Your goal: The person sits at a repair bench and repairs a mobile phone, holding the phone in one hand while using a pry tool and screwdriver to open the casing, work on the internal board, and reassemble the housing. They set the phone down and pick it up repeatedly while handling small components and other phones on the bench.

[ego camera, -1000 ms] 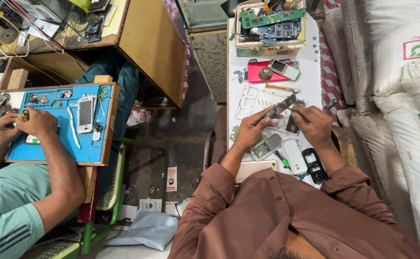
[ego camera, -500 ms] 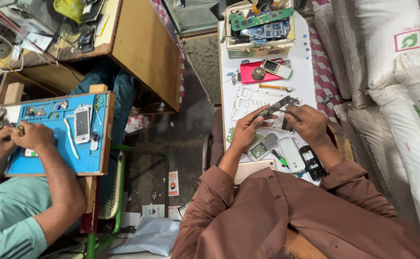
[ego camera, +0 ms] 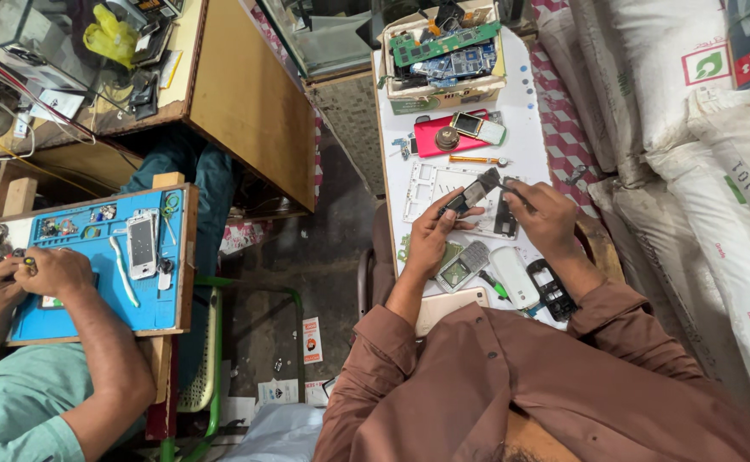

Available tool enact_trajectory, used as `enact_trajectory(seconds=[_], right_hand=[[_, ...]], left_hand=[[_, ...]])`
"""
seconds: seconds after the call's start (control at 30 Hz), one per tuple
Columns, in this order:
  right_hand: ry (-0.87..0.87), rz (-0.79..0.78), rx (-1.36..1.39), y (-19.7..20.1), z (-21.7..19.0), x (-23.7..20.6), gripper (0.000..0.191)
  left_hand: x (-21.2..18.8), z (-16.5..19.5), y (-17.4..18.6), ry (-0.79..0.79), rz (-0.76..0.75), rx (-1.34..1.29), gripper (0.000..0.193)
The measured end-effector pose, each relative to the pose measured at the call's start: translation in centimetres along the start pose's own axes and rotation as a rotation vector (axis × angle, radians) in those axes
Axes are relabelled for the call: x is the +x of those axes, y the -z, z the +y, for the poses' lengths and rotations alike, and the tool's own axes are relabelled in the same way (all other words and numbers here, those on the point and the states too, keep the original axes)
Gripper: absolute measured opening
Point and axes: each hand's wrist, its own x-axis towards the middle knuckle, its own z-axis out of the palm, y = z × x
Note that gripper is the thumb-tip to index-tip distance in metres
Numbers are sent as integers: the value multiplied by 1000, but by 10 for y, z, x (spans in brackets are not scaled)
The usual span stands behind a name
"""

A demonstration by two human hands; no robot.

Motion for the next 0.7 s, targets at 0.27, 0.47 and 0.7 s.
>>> enact_trajectory(seconds=[0.27, 0.47, 0.7], right_hand=[[50, -70, -155, 20, 4, 18, 21], [111, -58, -81, 51, 8, 41, 22], [-58, 4, -10, 61, 3, 51, 23]], left_hand=[[14, 15, -26, 7, 3, -9, 51], [34, 28, -54, 14, -6, -1, 51], [43, 48, -70, 2, 64, -61, 50]])
